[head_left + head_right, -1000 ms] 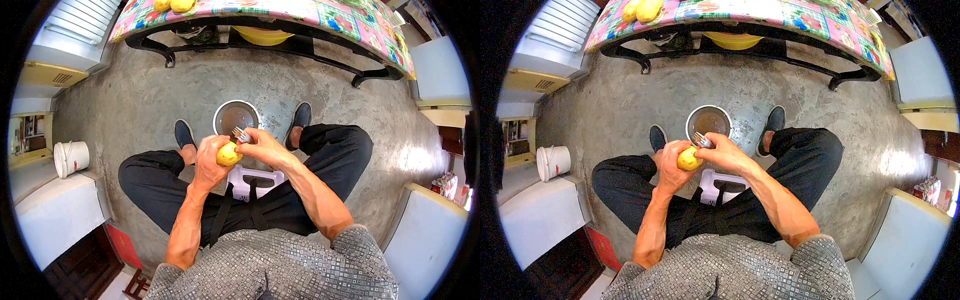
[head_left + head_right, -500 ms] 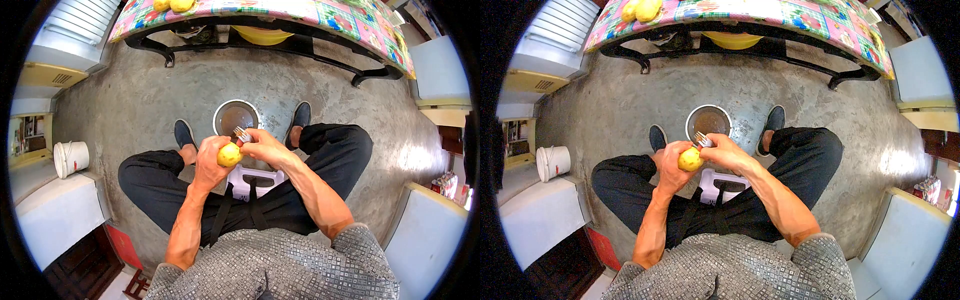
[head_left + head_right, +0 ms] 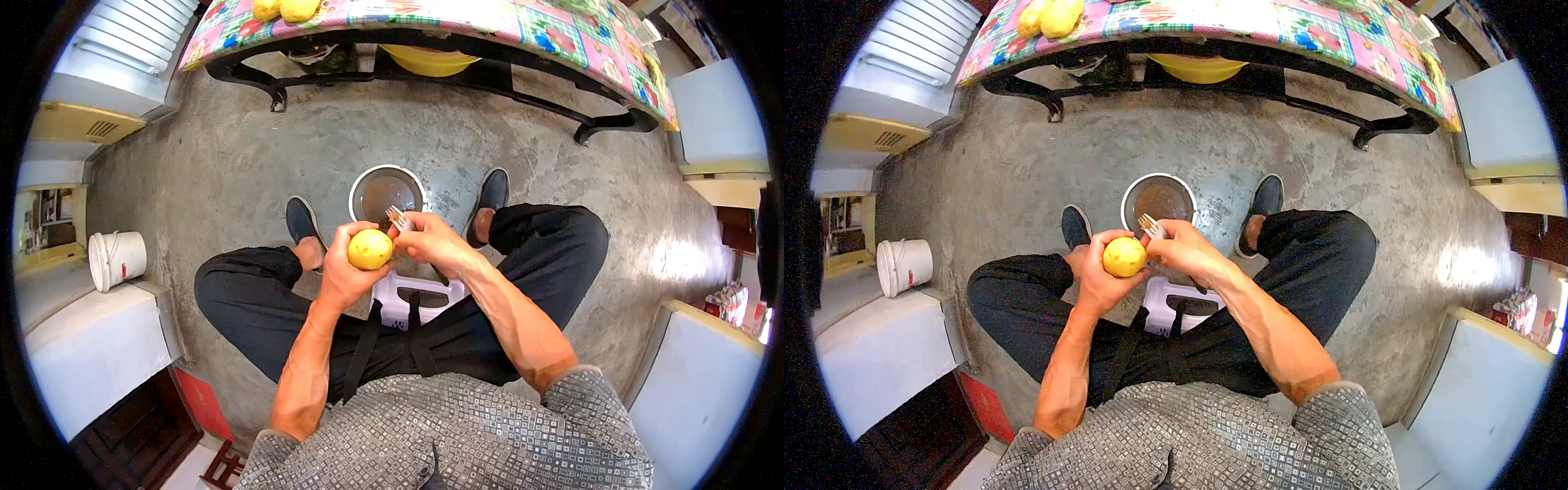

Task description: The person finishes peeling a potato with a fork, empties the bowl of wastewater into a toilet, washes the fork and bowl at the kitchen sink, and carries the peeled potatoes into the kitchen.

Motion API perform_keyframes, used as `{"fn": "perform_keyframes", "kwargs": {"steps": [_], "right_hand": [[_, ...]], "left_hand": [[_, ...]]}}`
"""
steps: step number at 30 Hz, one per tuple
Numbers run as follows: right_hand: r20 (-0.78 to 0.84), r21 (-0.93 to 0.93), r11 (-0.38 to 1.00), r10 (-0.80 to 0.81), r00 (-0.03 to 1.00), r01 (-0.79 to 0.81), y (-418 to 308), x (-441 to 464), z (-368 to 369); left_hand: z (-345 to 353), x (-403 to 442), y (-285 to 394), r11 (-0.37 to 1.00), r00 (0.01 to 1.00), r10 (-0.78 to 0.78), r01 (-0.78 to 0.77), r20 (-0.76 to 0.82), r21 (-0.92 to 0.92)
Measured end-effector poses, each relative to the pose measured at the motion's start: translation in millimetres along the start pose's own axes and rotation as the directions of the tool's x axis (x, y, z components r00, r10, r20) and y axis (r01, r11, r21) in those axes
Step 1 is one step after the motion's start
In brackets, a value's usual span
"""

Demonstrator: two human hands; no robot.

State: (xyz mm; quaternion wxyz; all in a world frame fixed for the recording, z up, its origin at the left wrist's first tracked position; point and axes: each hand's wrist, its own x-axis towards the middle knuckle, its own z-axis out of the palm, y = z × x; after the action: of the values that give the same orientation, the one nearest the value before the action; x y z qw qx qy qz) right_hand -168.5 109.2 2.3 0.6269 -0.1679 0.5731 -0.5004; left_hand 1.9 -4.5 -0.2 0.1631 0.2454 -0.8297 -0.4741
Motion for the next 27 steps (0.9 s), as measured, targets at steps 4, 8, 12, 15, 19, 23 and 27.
{"fn": "perform_keyframes", "kwargs": {"steps": [4, 8, 12, 15, 19, 23, 27], "right_hand": [[-0.004, 0.132, 0.991, 0.025, 1.0, -0.025, -6, -2, 1], [-0.033, 0.019, 1.0, 0.022, 0.999, -0.022, -8, -1, 3], [-0.009, 0.052, 0.997, 0.061, 0.998, -0.061, -1, 2, 0], [0.009, 0.116, 0.992, 0.053, 0.999, -0.053, 0, 0, -3], [-0.016, 0.085, 0.996, 0.024, 1.0, -0.023, -7, -3, -1], [-0.099, -0.223, 0.942, -0.276, 0.956, 0.25, 17, 10, 3], [-0.125, -0.355, 0.916, -0.247, 0.961, 0.189, 11, 4, 5]], "left_hand": [[1, 3, 2, 0.955, 0.994, -0.105, 0.112, 0.038, -0.276], [-2, 4, 6, 0.943, 0.984, -0.146, 0.169, 0.099, -0.288], [1, 0, -4, 0.936, 0.975, -0.141, 0.187, 0.169, -0.299], [3, -1, -3, 0.936, 0.973, -0.146, 0.195, 0.181, -0.293], [2, 1, -1, 0.927, 0.973, -0.151, 0.201, 0.173, -0.318], [3, 2, 3, 0.889, 0.959, -0.223, 0.274, 0.177, -0.367], [8, -2, -18, 0.94, 0.968, -0.188, 0.226, 0.167, -0.254]]}}
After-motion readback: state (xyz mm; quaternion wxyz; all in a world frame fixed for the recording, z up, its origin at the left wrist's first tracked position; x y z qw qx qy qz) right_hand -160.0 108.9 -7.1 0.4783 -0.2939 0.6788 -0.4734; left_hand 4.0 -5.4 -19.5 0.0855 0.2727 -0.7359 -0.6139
